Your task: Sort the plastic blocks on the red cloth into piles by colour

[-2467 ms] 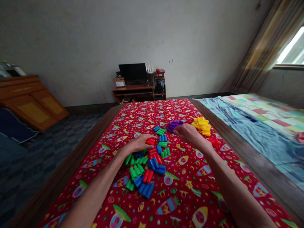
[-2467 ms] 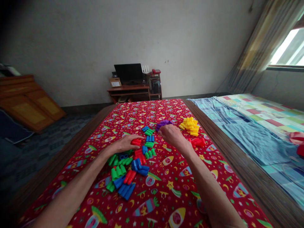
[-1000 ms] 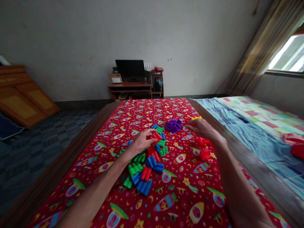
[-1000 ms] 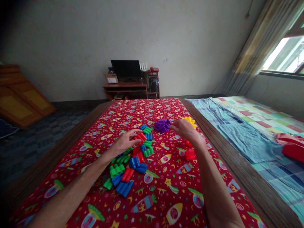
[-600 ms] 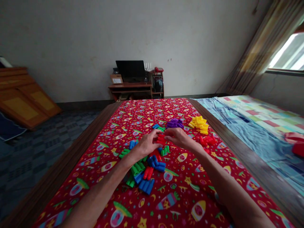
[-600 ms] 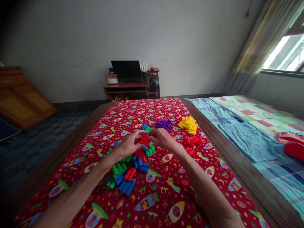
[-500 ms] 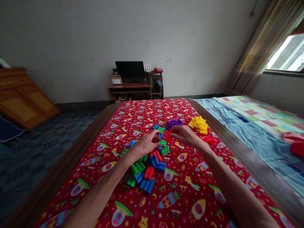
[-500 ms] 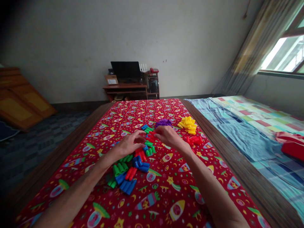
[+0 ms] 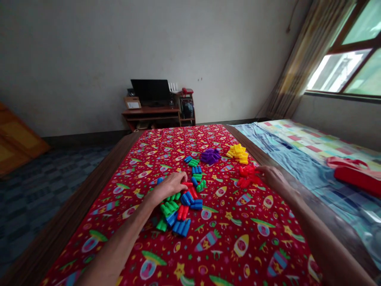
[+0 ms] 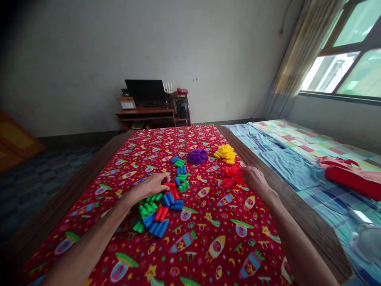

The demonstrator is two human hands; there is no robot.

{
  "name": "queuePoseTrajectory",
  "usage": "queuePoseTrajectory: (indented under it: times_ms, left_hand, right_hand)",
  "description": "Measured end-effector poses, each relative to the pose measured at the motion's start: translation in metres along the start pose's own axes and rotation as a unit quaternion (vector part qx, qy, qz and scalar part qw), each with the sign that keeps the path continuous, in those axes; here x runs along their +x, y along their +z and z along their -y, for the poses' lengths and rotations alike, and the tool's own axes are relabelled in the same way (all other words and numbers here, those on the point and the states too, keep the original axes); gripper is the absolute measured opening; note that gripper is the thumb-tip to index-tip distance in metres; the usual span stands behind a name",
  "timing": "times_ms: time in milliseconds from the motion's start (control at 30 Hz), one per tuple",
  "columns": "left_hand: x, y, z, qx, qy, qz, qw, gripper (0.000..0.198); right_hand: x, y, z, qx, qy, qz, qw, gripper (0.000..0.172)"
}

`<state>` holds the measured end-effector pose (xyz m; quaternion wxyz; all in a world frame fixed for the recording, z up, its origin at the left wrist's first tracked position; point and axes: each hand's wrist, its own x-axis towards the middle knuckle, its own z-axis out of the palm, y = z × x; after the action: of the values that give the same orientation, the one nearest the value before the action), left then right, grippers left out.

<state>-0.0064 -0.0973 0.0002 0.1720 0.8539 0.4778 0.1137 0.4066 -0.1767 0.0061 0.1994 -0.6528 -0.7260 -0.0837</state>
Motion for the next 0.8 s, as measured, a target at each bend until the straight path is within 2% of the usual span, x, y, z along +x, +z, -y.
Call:
queuePoseTrajectory:
  times_ms: [133, 233, 367, 467, 533, 600, 700, 800]
  left_hand:
    - [-0.002, -0.018, -0.017, -0.016, -0.040, -0.082, 0.996, 0.008]
    - [-0.005, -0.019, -0.034, -0.087, -0.008, -0.128, 0.988, 0.014]
    - [-0.011, -0.006, -0.065, -0.190, 0.058, -0.110, 0.974, 0.016]
    - [-0.015, -0.003, -0.077, -0.215, 0.082, -0.092, 0.969, 0.016]
    - [-0.016, -0.007, -0.073, -0.198, 0.068, -0.082, 0.974, 0.017]
    - [-0.015, -0.012, -0.062, -0.135, 0.036, -0.068, 0.988, 0.017]
    - [-0.013, -0.013, -0.043, -0.023, 0.009, -0.008, 1.000, 0.017]
    - [-0.012, -0.004, -0.037, 0.033, 0.022, 0.065, 0.997, 0.023]
  right_hand:
    - [0.006, -0.003, 0.027, 0.046, -0.020, -0.049, 0.998, 0.026]
    - [0.009, -0.007, 0.073, 0.149, -0.084, -0.015, 0.985, 0.035]
    - [0.012, -0.001, 0.141, 0.288, -0.172, 0.043, 0.941, 0.040]
    - [0.018, 0.008, 0.165, 0.316, -0.208, 0.056, 0.924, 0.035]
    - [0.023, 0.011, 0.160, 0.307, -0.195, 0.040, 0.931, 0.031]
    - [0.025, 0.011, 0.139, 0.283, -0.152, 0.012, 0.947, 0.030]
    - [0.022, 0.011, 0.089, 0.214, -0.094, -0.062, 0.970, 0.033]
    - [0.009, 0.015, 0.040, 0.130, -0.086, -0.153, 0.976, 0.034]
